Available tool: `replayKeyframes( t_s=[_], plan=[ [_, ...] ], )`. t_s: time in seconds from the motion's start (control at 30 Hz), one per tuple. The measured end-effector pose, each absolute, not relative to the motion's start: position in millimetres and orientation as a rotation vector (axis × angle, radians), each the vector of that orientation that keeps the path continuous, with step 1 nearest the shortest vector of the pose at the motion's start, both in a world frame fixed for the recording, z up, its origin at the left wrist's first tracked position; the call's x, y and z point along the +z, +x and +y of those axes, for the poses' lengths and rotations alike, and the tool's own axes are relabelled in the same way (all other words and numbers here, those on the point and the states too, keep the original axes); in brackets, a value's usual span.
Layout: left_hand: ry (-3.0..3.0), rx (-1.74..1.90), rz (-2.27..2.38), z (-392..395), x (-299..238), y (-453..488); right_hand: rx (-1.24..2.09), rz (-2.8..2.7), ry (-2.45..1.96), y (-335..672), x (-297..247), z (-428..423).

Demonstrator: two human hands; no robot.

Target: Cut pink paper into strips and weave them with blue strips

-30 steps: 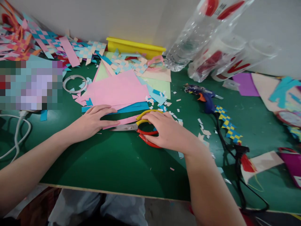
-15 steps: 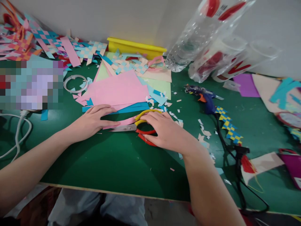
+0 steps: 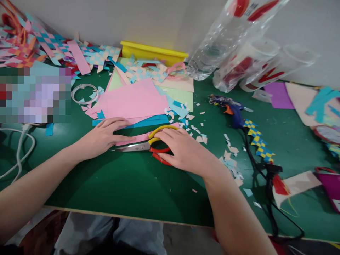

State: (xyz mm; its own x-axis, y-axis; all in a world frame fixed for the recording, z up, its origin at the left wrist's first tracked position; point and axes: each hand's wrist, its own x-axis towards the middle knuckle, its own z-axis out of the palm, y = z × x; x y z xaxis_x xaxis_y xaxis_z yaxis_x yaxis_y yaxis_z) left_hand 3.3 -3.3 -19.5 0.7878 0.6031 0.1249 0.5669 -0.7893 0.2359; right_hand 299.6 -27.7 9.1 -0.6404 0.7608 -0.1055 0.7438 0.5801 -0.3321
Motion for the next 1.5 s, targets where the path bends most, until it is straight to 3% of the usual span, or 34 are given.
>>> replayKeyframes(
  t_s=[0.47,0.63,0.87,1.5],
  plan=[
    [2.745,0.453,0.864,-2,-20,3,0.593,-2.677,-1.310,311,15,-26],
    [2.680,0.607,0.945,-4,-15,3,0.341,-2.335,-1.533,326,17,-21],
    [2.702,0.509,1.014,-7,-11,-2,-0.008,-2.107,-1.744,323,4,-11],
    [2.227,0.228,0.993,-7,18,-18,0.062,-1.648,-2.213,333,-9,4]
  ],
)
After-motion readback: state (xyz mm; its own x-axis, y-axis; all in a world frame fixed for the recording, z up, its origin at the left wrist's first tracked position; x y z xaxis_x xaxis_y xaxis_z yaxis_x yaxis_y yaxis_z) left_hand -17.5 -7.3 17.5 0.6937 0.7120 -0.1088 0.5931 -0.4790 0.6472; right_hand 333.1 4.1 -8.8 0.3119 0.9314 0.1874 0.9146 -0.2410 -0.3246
